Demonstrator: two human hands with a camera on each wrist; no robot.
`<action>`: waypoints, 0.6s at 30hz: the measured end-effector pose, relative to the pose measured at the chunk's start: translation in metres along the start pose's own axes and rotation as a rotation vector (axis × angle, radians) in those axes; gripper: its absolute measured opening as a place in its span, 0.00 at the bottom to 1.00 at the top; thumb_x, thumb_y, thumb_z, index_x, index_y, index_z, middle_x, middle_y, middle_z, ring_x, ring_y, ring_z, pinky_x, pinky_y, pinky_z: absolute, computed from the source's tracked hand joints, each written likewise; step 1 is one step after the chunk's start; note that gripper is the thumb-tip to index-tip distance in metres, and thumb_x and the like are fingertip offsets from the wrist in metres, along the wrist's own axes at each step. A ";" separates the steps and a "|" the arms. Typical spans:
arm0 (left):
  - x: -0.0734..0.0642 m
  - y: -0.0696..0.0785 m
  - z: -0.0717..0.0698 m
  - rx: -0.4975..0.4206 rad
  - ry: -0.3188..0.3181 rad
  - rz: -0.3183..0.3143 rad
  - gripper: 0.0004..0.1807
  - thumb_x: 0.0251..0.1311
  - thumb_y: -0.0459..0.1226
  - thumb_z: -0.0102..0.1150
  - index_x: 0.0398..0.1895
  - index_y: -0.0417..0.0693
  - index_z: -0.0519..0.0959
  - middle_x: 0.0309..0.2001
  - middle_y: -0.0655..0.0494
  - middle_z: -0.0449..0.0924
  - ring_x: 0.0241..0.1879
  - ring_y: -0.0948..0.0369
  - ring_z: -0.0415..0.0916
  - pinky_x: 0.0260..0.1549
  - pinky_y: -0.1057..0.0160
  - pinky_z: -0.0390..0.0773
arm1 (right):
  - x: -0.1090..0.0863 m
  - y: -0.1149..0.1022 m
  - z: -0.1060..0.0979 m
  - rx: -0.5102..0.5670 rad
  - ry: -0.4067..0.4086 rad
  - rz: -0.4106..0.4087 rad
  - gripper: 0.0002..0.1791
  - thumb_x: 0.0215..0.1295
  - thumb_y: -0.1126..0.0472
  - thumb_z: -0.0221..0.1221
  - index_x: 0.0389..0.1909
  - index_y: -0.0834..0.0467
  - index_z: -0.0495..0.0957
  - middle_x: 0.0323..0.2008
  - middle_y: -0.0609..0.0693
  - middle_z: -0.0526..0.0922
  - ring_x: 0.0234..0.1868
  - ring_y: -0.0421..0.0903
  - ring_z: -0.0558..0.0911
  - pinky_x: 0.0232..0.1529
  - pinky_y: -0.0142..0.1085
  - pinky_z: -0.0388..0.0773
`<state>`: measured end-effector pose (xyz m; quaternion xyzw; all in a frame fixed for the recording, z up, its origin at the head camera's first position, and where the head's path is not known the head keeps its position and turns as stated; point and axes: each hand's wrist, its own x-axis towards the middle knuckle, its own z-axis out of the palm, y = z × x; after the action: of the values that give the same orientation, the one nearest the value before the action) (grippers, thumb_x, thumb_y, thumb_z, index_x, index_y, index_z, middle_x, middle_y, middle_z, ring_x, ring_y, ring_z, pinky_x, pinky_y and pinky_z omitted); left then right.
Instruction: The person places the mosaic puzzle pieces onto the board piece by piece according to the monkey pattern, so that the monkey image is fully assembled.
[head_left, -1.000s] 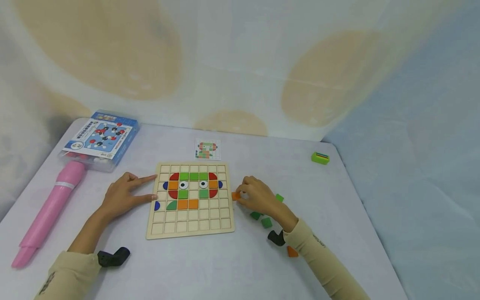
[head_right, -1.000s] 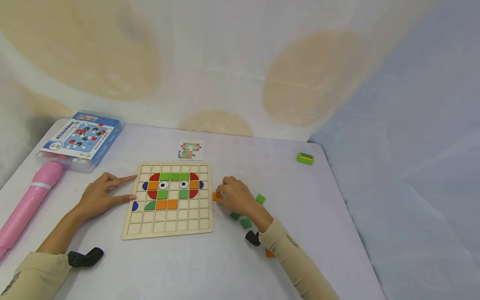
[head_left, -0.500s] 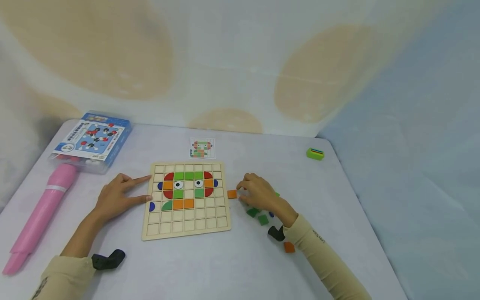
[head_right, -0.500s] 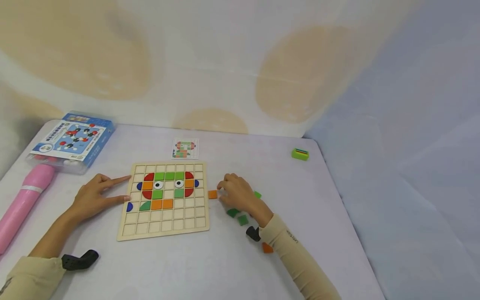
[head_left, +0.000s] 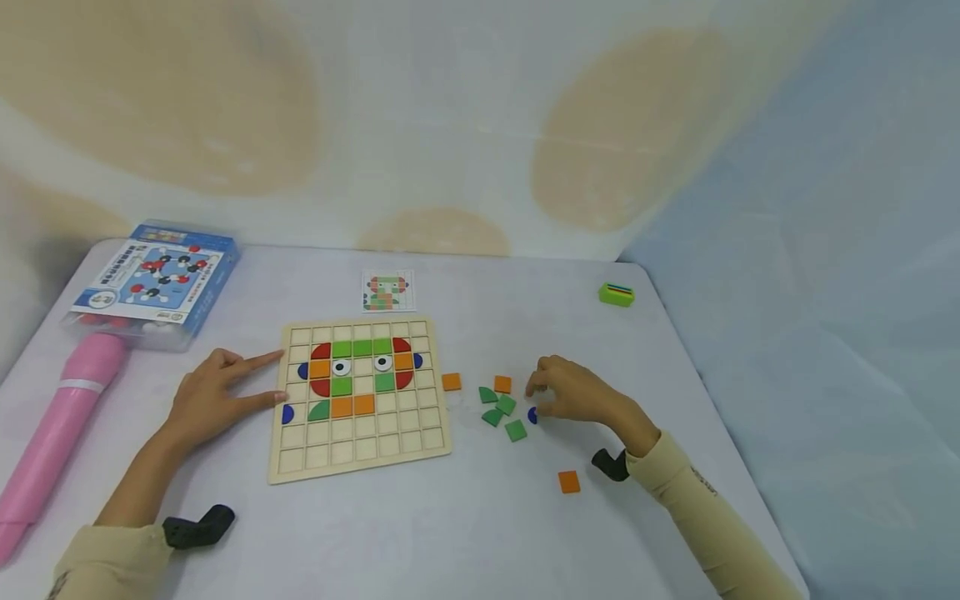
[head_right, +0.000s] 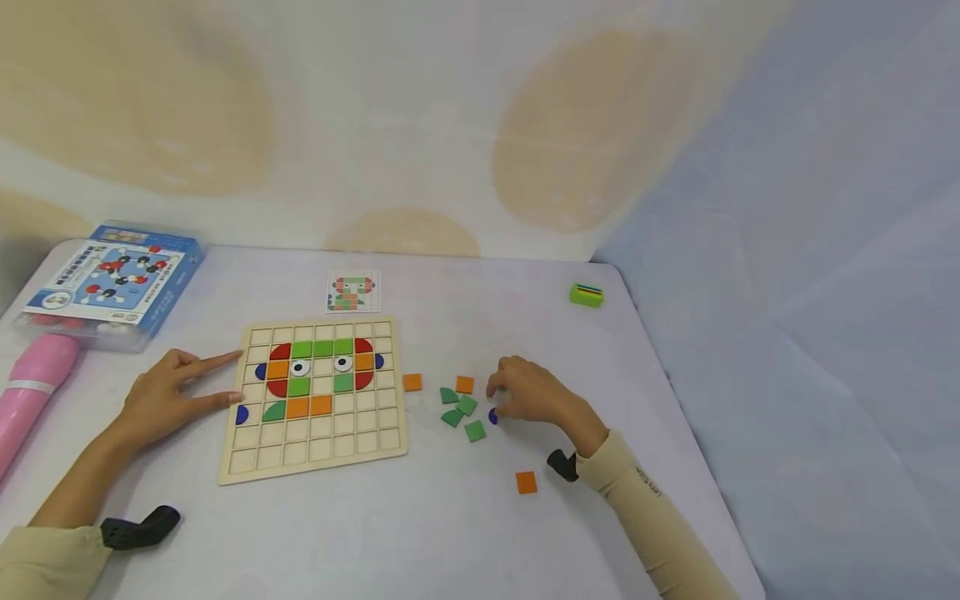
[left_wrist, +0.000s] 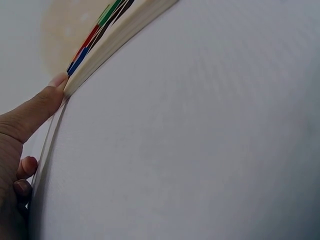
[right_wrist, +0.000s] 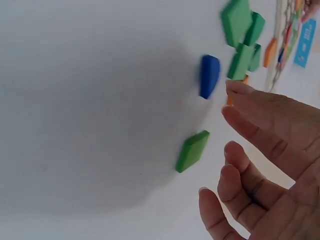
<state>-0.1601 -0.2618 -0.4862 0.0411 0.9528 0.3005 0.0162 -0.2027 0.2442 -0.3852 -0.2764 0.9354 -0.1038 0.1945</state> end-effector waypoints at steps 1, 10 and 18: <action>0.000 0.000 -0.001 0.000 0.001 0.000 0.41 0.54 0.60 0.67 0.69 0.55 0.71 0.46 0.44 0.66 0.43 0.52 0.61 0.36 0.53 0.56 | -0.003 0.001 0.003 -0.008 -0.001 -0.001 0.11 0.54 0.64 0.71 0.40 0.57 0.87 0.38 0.49 0.79 0.43 0.47 0.77 0.46 0.40 0.75; 0.000 0.001 -0.002 -0.004 0.001 0.005 0.41 0.54 0.59 0.68 0.69 0.54 0.71 0.44 0.44 0.65 0.41 0.54 0.59 0.34 0.54 0.56 | -0.006 0.003 0.024 -0.124 0.105 -0.033 0.07 0.56 0.57 0.72 0.30 0.55 0.85 0.33 0.45 0.77 0.38 0.41 0.73 0.42 0.37 0.74; 0.001 0.001 -0.001 0.003 -0.016 -0.003 0.41 0.55 0.60 0.67 0.70 0.54 0.71 0.45 0.43 0.66 0.41 0.51 0.61 0.34 0.54 0.58 | -0.009 -0.005 0.023 -0.122 0.170 0.058 0.11 0.60 0.55 0.69 0.26 0.58 0.86 0.27 0.46 0.74 0.29 0.40 0.69 0.31 0.32 0.68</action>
<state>-0.1609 -0.2611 -0.4846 0.0419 0.9532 0.2985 0.0242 -0.1836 0.2432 -0.4021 -0.2509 0.9606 -0.0643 0.1004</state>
